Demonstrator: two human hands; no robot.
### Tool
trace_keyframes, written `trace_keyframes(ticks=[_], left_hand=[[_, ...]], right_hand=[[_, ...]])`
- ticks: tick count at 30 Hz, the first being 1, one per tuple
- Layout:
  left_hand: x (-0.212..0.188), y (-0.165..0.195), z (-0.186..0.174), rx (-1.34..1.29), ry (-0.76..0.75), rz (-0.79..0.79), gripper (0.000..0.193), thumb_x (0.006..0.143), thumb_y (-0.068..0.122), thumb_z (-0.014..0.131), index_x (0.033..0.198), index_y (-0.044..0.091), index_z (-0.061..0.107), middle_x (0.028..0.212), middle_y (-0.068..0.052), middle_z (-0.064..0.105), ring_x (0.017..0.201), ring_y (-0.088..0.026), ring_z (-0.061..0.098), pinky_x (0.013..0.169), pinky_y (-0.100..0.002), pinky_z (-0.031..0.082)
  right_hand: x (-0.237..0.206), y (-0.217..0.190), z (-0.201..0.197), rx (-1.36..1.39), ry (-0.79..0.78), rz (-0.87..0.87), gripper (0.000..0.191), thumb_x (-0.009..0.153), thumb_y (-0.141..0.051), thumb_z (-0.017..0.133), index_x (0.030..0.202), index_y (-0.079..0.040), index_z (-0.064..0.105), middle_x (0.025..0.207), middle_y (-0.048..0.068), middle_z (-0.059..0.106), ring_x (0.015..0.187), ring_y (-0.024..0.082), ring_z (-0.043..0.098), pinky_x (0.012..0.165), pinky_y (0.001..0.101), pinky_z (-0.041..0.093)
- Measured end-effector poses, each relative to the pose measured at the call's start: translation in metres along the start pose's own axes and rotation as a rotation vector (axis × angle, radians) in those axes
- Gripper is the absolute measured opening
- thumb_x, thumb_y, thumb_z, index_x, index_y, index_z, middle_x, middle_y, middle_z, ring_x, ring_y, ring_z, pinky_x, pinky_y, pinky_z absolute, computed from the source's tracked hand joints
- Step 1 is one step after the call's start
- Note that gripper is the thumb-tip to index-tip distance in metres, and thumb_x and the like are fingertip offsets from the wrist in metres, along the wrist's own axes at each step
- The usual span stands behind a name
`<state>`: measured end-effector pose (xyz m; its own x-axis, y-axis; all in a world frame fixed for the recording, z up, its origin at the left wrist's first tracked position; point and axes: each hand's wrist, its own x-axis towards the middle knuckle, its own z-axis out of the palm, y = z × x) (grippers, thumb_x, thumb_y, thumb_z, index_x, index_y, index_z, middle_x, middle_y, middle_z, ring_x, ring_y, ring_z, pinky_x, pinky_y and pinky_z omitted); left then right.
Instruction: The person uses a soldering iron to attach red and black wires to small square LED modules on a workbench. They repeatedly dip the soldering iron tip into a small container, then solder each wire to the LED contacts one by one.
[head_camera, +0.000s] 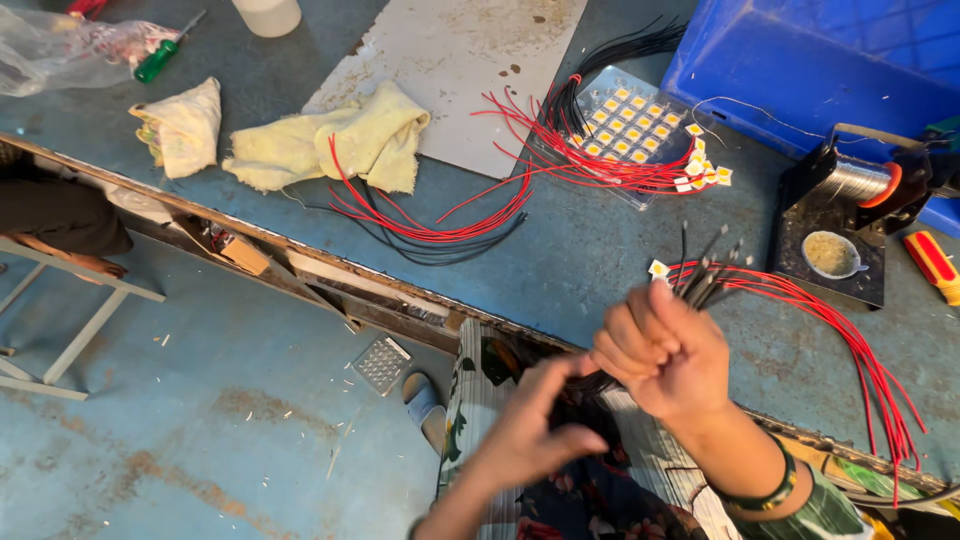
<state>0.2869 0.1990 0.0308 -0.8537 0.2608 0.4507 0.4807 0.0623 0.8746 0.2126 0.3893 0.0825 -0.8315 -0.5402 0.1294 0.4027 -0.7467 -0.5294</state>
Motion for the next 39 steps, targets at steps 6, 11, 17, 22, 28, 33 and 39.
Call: trace_keyframes(ticks=[6, 11, 17, 22, 28, 33, 39], left_hand=[[-0.024, -0.023, -0.001, 0.105, 0.037, -0.330, 0.030, 0.100, 0.034, 0.066, 0.106, 0.005, 0.061, 0.085, -0.012, 0.072, 0.074, -0.029, 0.072, 0.064, -0.038, 0.054], [-0.069, -0.052, -0.064, 0.471, -0.193, -0.312, 0.033, 0.098, 0.035, 0.069, 0.097, 0.005, 0.056, 0.073, -0.016, 0.064, 0.070, -0.038, 0.066, 0.058, -0.046, 0.047], [-0.117, -0.064, -0.139, 1.180, -0.581, -0.878, 0.039, 0.084, 0.044, 0.073, 0.111, 0.016, 0.066, 0.105, -0.004, 0.070, 0.108, -0.028, 0.066, 0.087, -0.048, 0.050], [-0.125, -0.041, -0.130, 0.738, -0.192, -0.441, 0.066, 0.082, 0.047, 0.080, 0.132, 0.009, 0.058, 0.131, -0.015, 0.068, 0.122, -0.034, 0.064, 0.102, -0.041, 0.049], [-0.091, -0.039, 0.001, -0.027, 0.042, -0.737, 0.058, 0.101, 0.041, 0.053, 0.145, 0.006, 0.040, 0.120, -0.017, 0.072, 0.119, -0.034, 0.070, 0.097, -0.039, 0.053], [-0.080, -0.028, 0.003, 0.071, -0.155, -0.861, 0.050, 0.100, 0.041, 0.057, 0.135, 0.006, 0.052, 0.107, -0.018, 0.075, 0.104, -0.031, 0.074, 0.086, -0.038, 0.055], [-0.103, -0.021, 0.008, -0.045, -0.317, -0.899, 0.040, 0.105, 0.036, 0.054, 0.126, 0.003, 0.062, 0.092, -0.017, 0.069, 0.083, -0.026, 0.070, 0.076, -0.037, 0.053]], right_hand=[[0.020, -0.038, 0.025, 0.272, -0.042, -0.100, 0.055, 0.117, -0.034, 0.046, 0.067, -0.016, 0.036, 0.058, -0.004, 0.029, 0.048, 0.010, 0.025, 0.047, 0.0277, 0.023], [0.010, -0.024, -0.012, 0.184, 0.204, -0.188, 0.054, 0.111, -0.034, 0.055, 0.063, -0.019, 0.037, 0.056, -0.005, 0.029, 0.044, 0.008, 0.025, 0.040, 0.0256, 0.023], [-0.025, 0.119, -0.043, 0.228, 0.518, 0.018, 0.054, 0.102, -0.040, 0.054, 0.058, -0.017, 0.034, 0.050, -0.004, 0.026, 0.039, 0.010, 0.022, 0.034, 0.0268, 0.019], [-0.039, 0.194, -0.048, 0.141, 0.496, 0.072, 0.051, 0.105, -0.036, 0.051, 0.062, -0.015, 0.033, 0.055, -0.001, 0.031, 0.043, 0.012, 0.026, 0.042, 0.0285, 0.025], [-0.046, 0.195, -0.058, -0.086, 0.560, 0.030, 0.045, 0.104, -0.038, 0.055, 0.072, -0.009, 0.042, 0.075, 0.004, 0.050, 0.067, 0.014, 0.055, 0.062, 0.0295, 0.047], [-0.086, 0.151, -0.090, -0.585, 0.634, 0.348, 0.041, 0.106, -0.045, 0.055, 0.087, -0.009, 0.053, 0.090, 0.009, 0.063, 0.060, 0.026, 0.052, 0.049, 0.0387, 0.039], [-0.097, 0.164, -0.107, -0.090, 0.471, 0.347, 0.058, 0.104, -0.059, 0.043, 0.070, -0.012, 0.043, 0.096, 0.005, 0.056, 0.096, 0.021, 0.054, 0.084, 0.0381, 0.047]])
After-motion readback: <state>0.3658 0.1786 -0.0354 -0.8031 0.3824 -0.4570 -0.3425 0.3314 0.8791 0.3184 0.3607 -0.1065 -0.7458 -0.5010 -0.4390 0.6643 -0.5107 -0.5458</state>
